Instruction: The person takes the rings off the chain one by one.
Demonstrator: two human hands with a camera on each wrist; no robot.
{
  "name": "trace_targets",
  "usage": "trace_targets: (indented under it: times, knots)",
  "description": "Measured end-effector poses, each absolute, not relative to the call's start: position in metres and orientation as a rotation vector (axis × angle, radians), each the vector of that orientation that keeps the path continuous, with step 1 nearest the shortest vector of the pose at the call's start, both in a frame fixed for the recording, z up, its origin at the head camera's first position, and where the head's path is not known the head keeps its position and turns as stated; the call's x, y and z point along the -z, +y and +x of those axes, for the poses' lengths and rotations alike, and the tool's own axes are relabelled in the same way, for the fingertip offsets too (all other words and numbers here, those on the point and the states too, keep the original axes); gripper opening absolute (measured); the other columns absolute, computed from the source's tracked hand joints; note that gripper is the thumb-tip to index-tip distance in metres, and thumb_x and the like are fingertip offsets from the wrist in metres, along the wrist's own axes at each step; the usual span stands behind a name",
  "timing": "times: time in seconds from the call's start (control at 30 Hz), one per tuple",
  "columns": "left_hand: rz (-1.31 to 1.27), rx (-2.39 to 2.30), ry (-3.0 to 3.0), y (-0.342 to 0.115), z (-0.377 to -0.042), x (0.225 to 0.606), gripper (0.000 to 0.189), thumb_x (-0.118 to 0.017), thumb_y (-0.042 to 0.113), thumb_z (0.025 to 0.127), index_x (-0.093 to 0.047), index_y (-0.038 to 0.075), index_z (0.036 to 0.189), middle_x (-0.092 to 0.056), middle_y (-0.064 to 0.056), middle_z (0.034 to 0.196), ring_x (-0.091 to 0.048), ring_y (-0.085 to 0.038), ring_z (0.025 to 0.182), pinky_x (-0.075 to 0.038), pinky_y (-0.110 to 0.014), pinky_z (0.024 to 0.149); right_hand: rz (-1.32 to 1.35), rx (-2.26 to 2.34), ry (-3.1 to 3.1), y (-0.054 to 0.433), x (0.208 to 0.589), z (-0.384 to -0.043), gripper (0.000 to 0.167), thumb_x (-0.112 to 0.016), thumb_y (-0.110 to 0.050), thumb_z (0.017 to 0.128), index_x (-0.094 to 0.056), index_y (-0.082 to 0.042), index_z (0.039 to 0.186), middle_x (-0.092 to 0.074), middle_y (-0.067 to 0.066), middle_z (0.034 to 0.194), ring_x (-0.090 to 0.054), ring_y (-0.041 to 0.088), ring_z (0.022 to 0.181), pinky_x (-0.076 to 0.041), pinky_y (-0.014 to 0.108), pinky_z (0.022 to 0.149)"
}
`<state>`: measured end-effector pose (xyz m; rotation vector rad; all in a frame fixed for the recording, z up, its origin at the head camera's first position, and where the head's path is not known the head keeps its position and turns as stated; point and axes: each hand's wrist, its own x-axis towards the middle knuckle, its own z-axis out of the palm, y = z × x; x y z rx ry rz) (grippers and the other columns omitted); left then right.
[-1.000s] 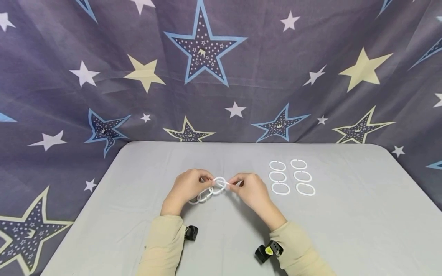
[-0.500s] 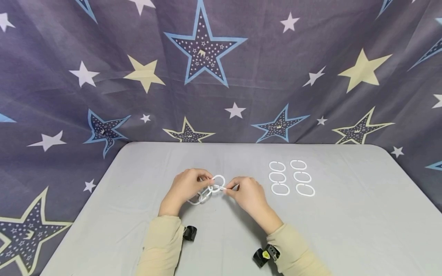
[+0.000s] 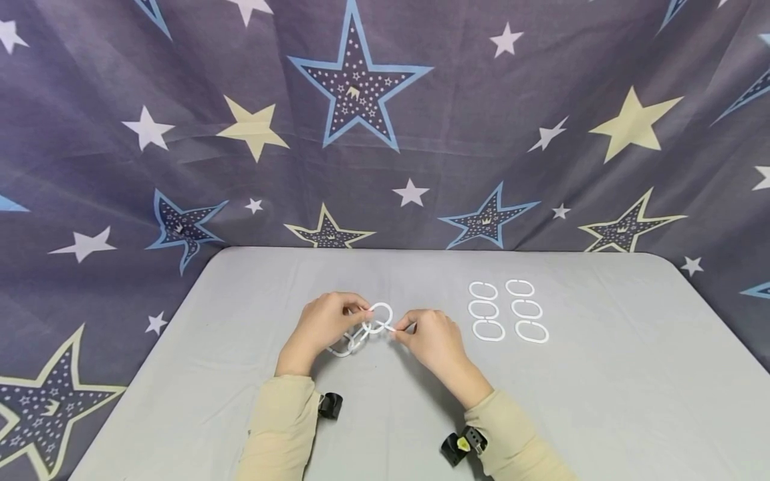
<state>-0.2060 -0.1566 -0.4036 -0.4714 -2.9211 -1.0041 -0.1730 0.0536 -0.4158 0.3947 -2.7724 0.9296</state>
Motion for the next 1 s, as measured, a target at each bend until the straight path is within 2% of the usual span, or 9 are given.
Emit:
trace_targets:
  times: [0.27, 0.4, 0.57, 0.77, 1.0]
  knots:
    - [-0.476, 1.012, -2.906, -0.156, -0.206, 0.402, 0.012, -0.078, 0.032, 0.085, -0.078, 0.024, 0.095, -0.067, 0.017, 0.075, -0.056, -0.006, 0.069, -0.044, -0.035, 0.070, 0.387, -0.869, -2.793, 0.053, 0.414, -0.173, 0.011, -0.085, -0.031, 0.076, -0.076, -0.026, 0.074, -0.072, -0.005, 0.075, -0.067, 0.022, 0.074, -0.050, 0.044, 0.063]
    - [-0.475, 1.026, -2.910, -0.156, -0.205, 0.401, 0.010, -0.078, 0.031, 0.086, -0.077, 0.025, 0.094, -0.067, 0.016, 0.076, -0.058, -0.005, 0.070, -0.045, -0.036, 0.072, 0.371, -0.866, -2.804, 0.054, 0.415, -0.173, 0.012, -0.085, -0.032, 0.076, -0.076, -0.026, 0.073, -0.072, -0.006, 0.077, -0.067, 0.022, 0.074, -0.050, 0.043, 0.062]
    - [-0.475, 1.030, -2.905, -0.157, -0.205, 0.402, 0.009, -0.078, 0.030, 0.086, -0.077, 0.026, 0.094, -0.067, 0.016, 0.076, -0.059, -0.004, 0.070, -0.045, -0.036, 0.072, 0.349, -0.873, -2.813, 0.056, 0.415, -0.174, 0.009, -0.085, -0.029, 0.077, -0.076, -0.026, 0.075, -0.069, -0.009, 0.070, -0.064, 0.017, 0.068, -0.048, 0.040, 0.060]
    - [-0.468, 1.024, -2.910, -0.159, -0.205, 0.403, 0.010, -0.078, 0.032, 0.086, -0.077, 0.027, 0.094, -0.067, 0.017, 0.076, -0.059, -0.004, 0.071, -0.045, -0.036, 0.073, 0.317, -0.924, -2.794, 0.060, 0.415, -0.177, 0.005, -0.083, -0.024, 0.079, -0.078, -0.025, 0.079, -0.063, -0.011, 0.061, -0.052, 0.006, 0.055, -0.044, 0.034, 0.054]
    - [-0.439, 1.020, -2.923, -0.158, -0.204, 0.400, 0.011, -0.077, 0.033, 0.087, -0.077, 0.027, 0.096, -0.066, 0.018, 0.077, -0.059, -0.005, 0.073, -0.045, -0.036, 0.073, 0.231, -0.979, -2.776, 0.070, 0.410, -0.184, 0.005, -0.083, -0.024, 0.079, -0.079, -0.023, 0.082, -0.063, -0.008, 0.062, -0.051, 0.006, 0.053, -0.039, 0.030, 0.049]
